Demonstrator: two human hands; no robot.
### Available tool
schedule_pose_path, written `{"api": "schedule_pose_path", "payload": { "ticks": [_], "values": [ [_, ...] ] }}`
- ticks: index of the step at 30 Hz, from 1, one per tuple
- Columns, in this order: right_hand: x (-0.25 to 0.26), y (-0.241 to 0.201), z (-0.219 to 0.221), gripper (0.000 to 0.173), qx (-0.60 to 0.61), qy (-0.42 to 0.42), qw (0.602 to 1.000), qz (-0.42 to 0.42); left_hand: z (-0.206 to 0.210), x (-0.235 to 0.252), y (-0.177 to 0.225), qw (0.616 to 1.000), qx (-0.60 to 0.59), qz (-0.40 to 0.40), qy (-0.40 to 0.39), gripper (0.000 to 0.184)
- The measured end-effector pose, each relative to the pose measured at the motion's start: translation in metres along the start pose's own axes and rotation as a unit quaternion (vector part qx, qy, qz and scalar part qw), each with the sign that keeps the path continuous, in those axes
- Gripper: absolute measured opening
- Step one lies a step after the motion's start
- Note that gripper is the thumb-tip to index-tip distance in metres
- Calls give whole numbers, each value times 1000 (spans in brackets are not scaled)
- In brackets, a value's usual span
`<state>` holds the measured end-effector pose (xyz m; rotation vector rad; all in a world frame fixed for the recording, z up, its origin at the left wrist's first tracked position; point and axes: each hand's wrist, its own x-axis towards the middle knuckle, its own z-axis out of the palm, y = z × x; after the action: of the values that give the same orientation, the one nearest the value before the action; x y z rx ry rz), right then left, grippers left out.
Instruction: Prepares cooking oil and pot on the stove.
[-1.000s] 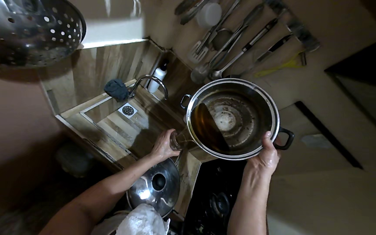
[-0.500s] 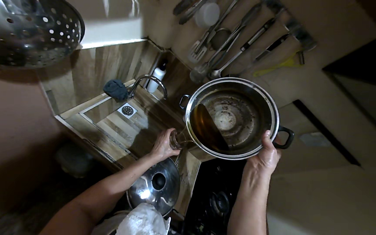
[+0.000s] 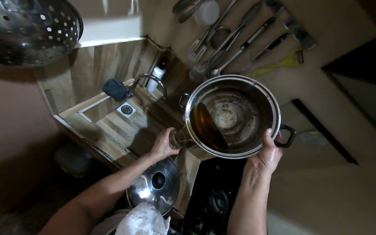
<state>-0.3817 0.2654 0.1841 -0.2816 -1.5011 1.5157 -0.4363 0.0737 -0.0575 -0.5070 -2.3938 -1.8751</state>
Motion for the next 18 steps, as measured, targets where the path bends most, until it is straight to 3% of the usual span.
{"api": "schedule_pose_path", "payload": {
  "ticks": [18],
  "values": [
    [-3, -9, -1, 34, -11, -1, 1000, -21, 1, -6, -2, 1000, -3, 8, 6, 100]
  ]
}}
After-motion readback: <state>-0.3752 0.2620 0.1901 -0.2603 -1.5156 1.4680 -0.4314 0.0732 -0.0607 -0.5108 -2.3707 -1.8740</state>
